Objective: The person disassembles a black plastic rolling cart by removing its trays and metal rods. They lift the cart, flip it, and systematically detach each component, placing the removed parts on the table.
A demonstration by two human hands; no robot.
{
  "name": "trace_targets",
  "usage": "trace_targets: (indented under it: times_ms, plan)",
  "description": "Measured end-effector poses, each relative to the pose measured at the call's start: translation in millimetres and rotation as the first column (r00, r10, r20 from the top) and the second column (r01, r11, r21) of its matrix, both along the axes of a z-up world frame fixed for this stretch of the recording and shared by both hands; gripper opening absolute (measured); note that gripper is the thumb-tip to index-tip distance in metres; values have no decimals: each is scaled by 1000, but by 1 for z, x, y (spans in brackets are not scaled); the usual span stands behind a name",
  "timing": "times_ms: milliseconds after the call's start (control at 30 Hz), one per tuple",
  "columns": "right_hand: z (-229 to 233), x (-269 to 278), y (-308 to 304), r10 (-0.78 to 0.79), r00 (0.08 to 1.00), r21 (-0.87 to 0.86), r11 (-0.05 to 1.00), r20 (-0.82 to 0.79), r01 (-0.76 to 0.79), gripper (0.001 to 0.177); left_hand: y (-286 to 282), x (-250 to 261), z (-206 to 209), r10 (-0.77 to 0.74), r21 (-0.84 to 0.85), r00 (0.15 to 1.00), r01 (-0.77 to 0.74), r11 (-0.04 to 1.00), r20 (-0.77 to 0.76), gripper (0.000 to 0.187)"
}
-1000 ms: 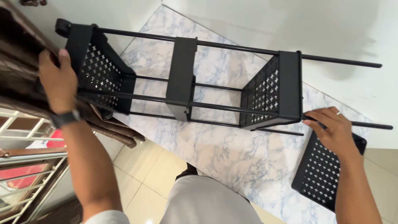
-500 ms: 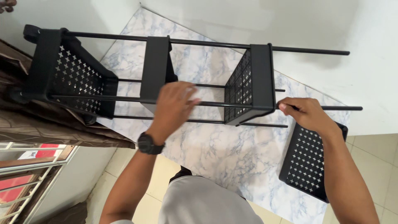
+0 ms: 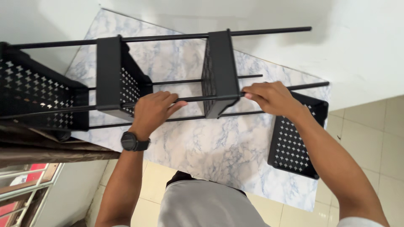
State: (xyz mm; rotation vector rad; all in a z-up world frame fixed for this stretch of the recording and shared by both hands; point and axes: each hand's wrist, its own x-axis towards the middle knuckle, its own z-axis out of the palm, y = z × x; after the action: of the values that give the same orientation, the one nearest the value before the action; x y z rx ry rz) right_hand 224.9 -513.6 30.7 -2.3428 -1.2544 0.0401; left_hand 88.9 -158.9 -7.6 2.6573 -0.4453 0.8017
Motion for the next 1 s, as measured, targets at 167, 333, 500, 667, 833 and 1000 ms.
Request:
trace_targets:
  times_ms: [167, 333, 500, 667, 833, 1000]
  plan:
    - [7, 10, 2, -99, 958, -160, 986, -271, 56, 26, -2, -2, 4, 46, 30, 998, -45, 999, -30, 35]
    - [-2, -12, -4, 85, 935, 54, 992, 344, -110, 26, -3, -2, 4, 60, 11, 998, -59, 998, -24, 37]
    - [-7, -6, -6, 61, 981, 23, 998, 182, -66, 24, -3, -2, 3, 74, 22, 996, -73, 997, -55, 39]
    - [2, 8, -6, -20, 976, -148, 989, -216, -12, 30, -3, -3, 5, 58, 7, 998, -58, 998, -29, 41]
    - [7, 6, -10, 115, 993, -59, 992, 24, -113, 35, -7, -4, 6, 107, 14, 993, -106, 994, -50, 42]
    - [-3, 0, -17, 60, 994, -24, 998, 89, -58, 31, -8, -3, 6, 90, -13, 996, -90, 996, -27, 41]
